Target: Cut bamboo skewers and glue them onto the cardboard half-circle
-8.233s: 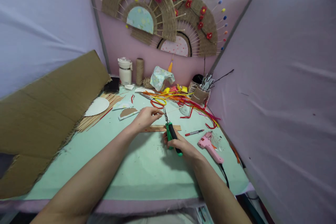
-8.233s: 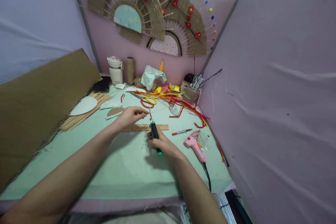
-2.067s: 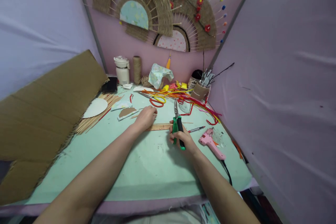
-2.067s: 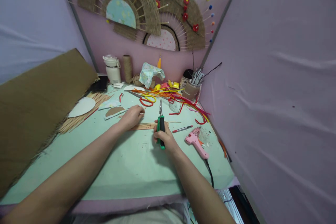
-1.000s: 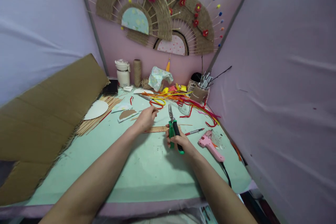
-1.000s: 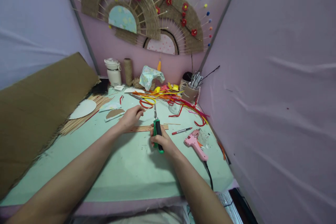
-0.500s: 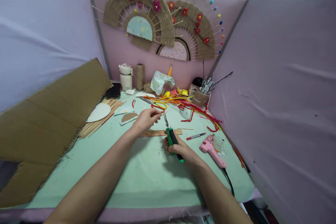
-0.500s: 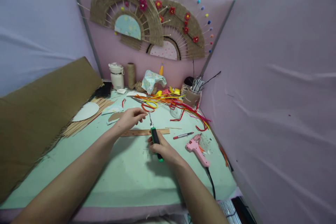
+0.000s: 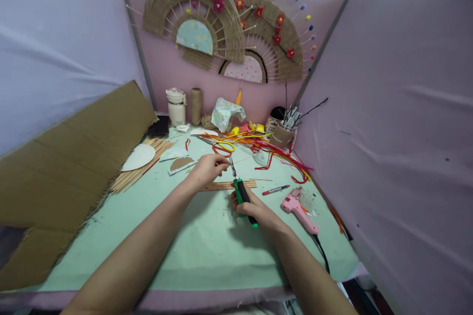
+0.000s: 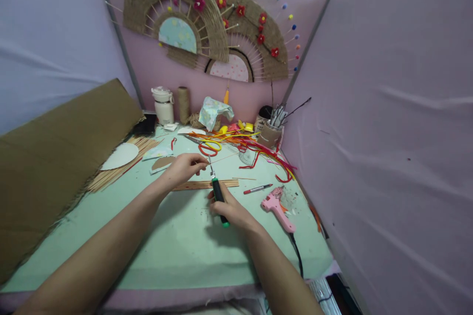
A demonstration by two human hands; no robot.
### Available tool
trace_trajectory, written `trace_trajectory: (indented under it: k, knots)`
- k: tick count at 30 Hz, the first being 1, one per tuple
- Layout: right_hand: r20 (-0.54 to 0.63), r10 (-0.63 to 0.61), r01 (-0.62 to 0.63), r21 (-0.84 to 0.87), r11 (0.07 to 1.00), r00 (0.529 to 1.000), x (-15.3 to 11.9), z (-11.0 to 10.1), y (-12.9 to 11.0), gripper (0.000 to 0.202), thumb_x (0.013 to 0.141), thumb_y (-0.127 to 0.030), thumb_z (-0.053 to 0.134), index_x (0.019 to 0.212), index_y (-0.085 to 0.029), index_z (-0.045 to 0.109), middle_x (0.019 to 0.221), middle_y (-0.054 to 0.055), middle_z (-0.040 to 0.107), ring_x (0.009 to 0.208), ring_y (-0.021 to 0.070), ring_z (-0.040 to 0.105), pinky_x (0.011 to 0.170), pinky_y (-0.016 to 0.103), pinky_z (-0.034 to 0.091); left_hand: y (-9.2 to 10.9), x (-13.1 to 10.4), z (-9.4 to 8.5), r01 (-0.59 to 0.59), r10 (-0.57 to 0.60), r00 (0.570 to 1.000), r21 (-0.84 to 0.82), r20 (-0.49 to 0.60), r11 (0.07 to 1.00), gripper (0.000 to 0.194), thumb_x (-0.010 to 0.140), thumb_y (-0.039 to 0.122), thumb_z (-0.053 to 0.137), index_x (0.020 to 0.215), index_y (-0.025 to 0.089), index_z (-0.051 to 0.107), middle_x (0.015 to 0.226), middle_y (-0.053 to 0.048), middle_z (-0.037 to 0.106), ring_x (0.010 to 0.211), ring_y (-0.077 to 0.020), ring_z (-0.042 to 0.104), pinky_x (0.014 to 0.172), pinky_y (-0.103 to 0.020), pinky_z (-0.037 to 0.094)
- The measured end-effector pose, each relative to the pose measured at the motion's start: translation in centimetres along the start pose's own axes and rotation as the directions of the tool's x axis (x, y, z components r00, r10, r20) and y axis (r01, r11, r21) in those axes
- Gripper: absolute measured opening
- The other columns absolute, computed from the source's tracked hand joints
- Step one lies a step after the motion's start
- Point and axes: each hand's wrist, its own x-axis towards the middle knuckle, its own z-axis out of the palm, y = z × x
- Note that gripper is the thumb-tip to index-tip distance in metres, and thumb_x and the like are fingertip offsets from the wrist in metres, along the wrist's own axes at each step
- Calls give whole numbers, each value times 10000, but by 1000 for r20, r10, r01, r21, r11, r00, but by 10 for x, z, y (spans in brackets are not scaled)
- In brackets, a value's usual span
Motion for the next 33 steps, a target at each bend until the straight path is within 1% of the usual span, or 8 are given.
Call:
trace_trajectory:
  k: [3,6,11,17,21,25,29,33]
  knots:
    - [-5,-29,29,8,1000,1000,0,0,2,483,636,-183,612,1109,-253,546,1012,23,557,814,172,535,680,278,422,0,0,0,-1,1,1000,17,-1,1000,203,786,269,539,822,172,713,715,-2,686,579,-125,611,592,-234,448]
    - [8,-20,20,1,1000,1000,0,-1,2,499,636,-185,619,1124,-251,544,1009,26,556,828,179,535,686,282,429,0,0,0,-7,7,1000,26,-4,1000,204,791,259,537,825,171,718,711,-4,687,574,-124,611,588,-232,445]
    - [-16,-22,22,6,1000,1000,0,0,1,469,638,-173,608,1097,-248,554,998,26,560,817,177,532,682,280,424,0,0,0,-14,15,1000,57,-17,998,192,788,240,548,813,175,727,705,-3,693,573,-126,616,598,-234,447]
    - [21,-7,7,-17,1000,1000,3,-3,4,515,623,-197,615,1129,-251,534,1001,30,555,815,186,526,667,289,426,2,-1,0,-13,14,1000,82,-22,997,190,792,226,550,819,174,731,697,-2,695,573,-125,619,610,-233,450]
    - [2,-19,19,-39,999,1000,0,-1,0,443,658,-196,598,1093,-249,537,920,10,548,764,166,507,657,278,405,3,-1,0,-19,20,1000,97,-18,995,194,791,217,545,823,175,731,712,-4,700,572,-125,620,610,-238,445]
    - [4,-16,16,-57,998,1000,-3,2,-4,479,656,-185,589,1127,-244,525,832,-14,538,695,153,489,639,277,378,4,-1,0,-19,20,1000,106,-16,994,203,790,220,535,815,174,731,692,-1,698,570,-126,618,598,-239,440]
    - [-7,-12,12,-62,998,1000,-3,3,-6,475,649,-180,585,1116,-241,528,809,-25,535,684,151,489,628,277,367,3,-1,2,-11,13,1000,104,-9,994,210,783,221,537,826,178,738,699,1,706,575,-126,625,609,-238,447]
    - [-22,-10,10,-13,1000,1000,-4,4,-3,452,645,-192,584,1090,-243,526,790,-31,524,631,140,485,590,274,361,2,-1,4,-1,2,1000,117,-7,993,216,786,216,542,850,189,747,703,2,707,587,-130,631,612,-232,449]
